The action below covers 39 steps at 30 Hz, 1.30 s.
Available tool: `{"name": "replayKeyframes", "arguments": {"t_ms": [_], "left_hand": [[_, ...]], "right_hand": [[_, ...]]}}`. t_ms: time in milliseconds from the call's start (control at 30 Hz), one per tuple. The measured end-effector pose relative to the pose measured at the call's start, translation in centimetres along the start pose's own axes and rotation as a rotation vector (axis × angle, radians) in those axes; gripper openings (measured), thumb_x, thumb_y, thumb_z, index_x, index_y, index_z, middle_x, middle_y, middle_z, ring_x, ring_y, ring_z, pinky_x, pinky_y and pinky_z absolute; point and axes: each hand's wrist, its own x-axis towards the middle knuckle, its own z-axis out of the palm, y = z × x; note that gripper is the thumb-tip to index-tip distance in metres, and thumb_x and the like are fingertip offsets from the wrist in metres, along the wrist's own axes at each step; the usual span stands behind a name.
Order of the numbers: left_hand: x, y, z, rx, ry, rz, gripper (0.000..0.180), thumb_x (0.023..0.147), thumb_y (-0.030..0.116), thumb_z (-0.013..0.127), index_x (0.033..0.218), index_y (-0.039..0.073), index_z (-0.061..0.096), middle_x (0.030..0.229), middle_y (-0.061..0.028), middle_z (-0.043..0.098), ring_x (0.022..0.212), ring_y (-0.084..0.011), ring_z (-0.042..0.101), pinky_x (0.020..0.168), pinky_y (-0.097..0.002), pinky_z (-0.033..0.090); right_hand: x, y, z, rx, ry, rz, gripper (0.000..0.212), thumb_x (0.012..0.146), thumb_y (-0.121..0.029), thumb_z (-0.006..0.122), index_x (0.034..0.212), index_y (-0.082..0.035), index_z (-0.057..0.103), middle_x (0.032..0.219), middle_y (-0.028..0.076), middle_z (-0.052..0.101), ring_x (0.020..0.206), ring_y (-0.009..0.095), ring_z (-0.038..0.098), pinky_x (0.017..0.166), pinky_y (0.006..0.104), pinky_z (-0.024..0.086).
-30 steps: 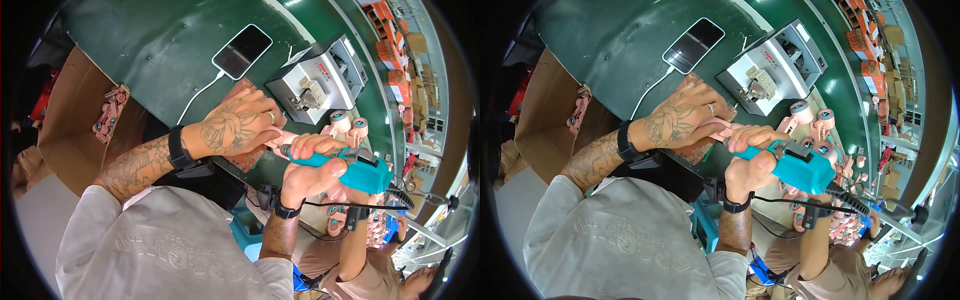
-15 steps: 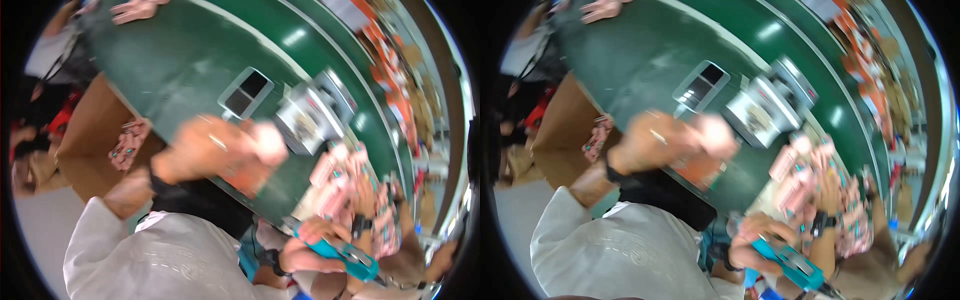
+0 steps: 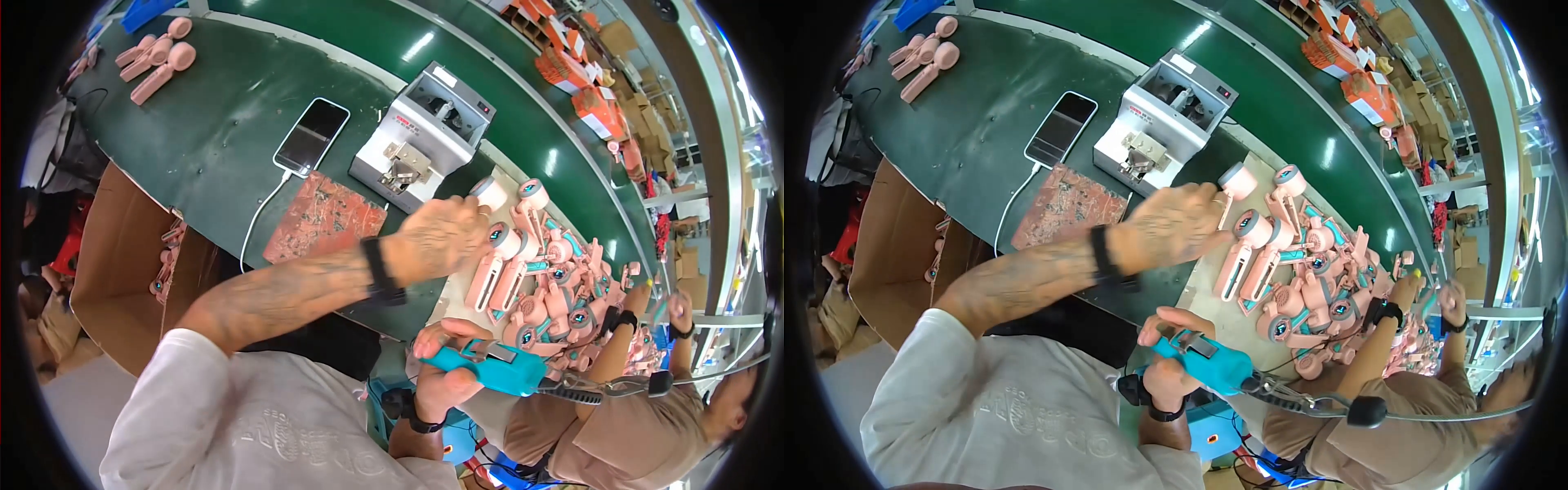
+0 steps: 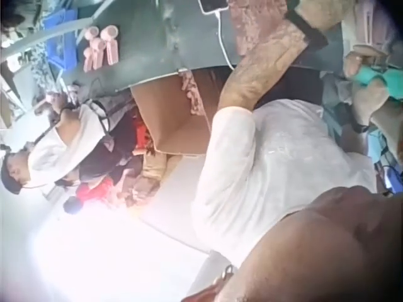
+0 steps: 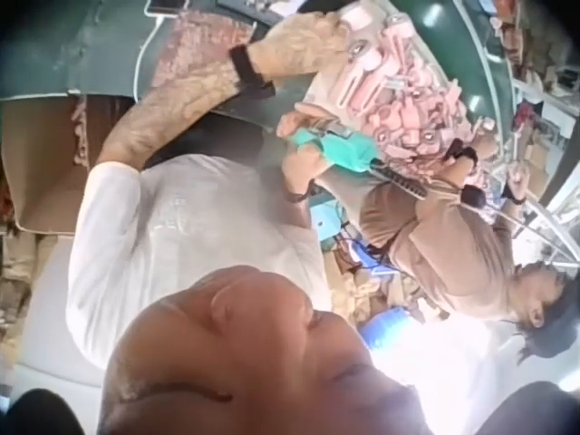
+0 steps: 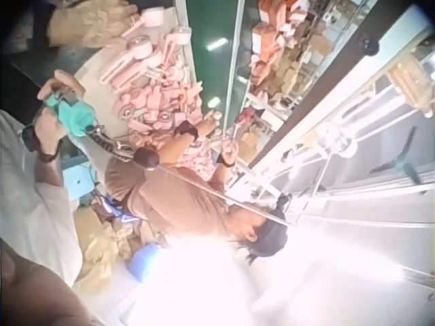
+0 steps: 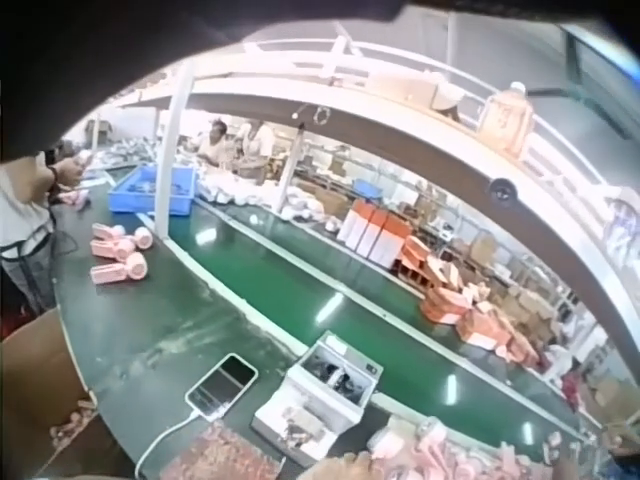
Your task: Assembling small handheld fans on a production line using an electric screwdriver.
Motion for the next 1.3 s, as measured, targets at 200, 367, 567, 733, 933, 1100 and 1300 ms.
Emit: {"name": "replayKeyframes", "arguments": {"t_ms": [200,367,567,733,933,1100,1300], "left_hand": [[3.2,-2.7,9.1,0.229,-0.071,0.073,0.046,0.099,0.044,0.058,0.113,0.001,0.062,0.097,-0.0116,0.059,0.077,-0.028,0.06,0.066,-0.0404,0.049],[0.3,0.1,5.5,0.276,0.295,0.028,0.036,0.096,0.034,0.063,0.114,0.002,0.064,0.09,-0.0086,0.062,0.077,-0.0277,0.064,0.061,-0.0408,0.05],[-6.0,0.0,-4.0,-0.141,0.204,-0.047,0.024,0.089,0.02,0.076,0.106,0.007,0.068,0.091,-0.0088,0.063,0.076,-0.0314,0.067,0.064,-0.0433,0.054],[-11.3,-4.1,-4.9,-0.284,0.186,-0.005,0.024,0.084,0.017,0.081,0.102,0.006,0.07,0.094,-0.011,0.065,0.087,-0.0333,0.067,0.074,-0.0428,0.054],[-12.2,-8.3,-6.0,-0.252,0.119,0.058,0.025,0.09,0.026,0.077,0.103,0.005,0.072,0.11,-0.0136,0.067,0.112,-0.0318,0.065,0.095,-0.0433,0.052],[-11.7,-9.8,-5.8,-0.388,0.09,0.007,0.02,0.093,0.026,0.071,0.102,0.008,0.073,0.097,-0.01,0.06,0.099,-0.0292,0.061,0.088,-0.0431,0.048],[-12.3,-10.4,-5.1,-0.434,0.126,-0.001,0.017,0.096,0.023,0.066,0.1,0.007,0.072,0.097,-0.0098,0.06,0.099,-0.0295,0.061,0.09,-0.043,0.048]], "right_hand": [[-1.0,-1.4,-1.0,-0.176,0.083,0.044,0.086,0.089,-0.074,0.067,0.118,0.007,0.056,0.07,0.01,0.056,0.059,0.022,0.057,0.052,0.0323,0.046],[-0.8,-1.4,-2.3,-0.192,0.132,0.033,0.089,0.088,-0.076,0.066,0.117,0.008,0.056,0.068,0.01,0.055,0.056,0.022,0.056,0.05,0.0319,0.045],[0.8,-0.1,-2.3,-0.156,0.104,-0.085,0.079,0.096,-0.062,0.068,0.127,0.009,0.054,0.075,0.01,0.063,0.06,0.02,0.06,0.055,0.0317,0.05],[1.8,0.8,-0.8,-0.214,0.084,-0.034,0.093,0.093,-0.074,0.062,0.129,0.011,0.051,0.074,0.008,0.061,0.058,0.018,0.059,0.05,0.0306,0.049],[7.5,1.4,2.0,0.153,-0.043,-0.107,0.08,0.093,-0.081,0.054,0.102,-0.002,0.052,0.066,0.006,0.052,0.053,0.018,0.051,0.048,0.0309,0.042],[14.2,3.3,7.8,0.085,-0.032,-0.154,0.067,0.1,-0.075,0.047,0.092,-0.008,0.051,0.066,0.003,0.047,0.056,0.016,0.046,0.054,0.0332,0.041],[18.0,6.5,11.4,-0.044,-0.021,-0.173,0.059,0.108,-0.06,0.048,0.094,-0.003,0.051,0.07,0.007,0.05,0.062,0.02,0.05,0.06,0.0353,0.046]]}}
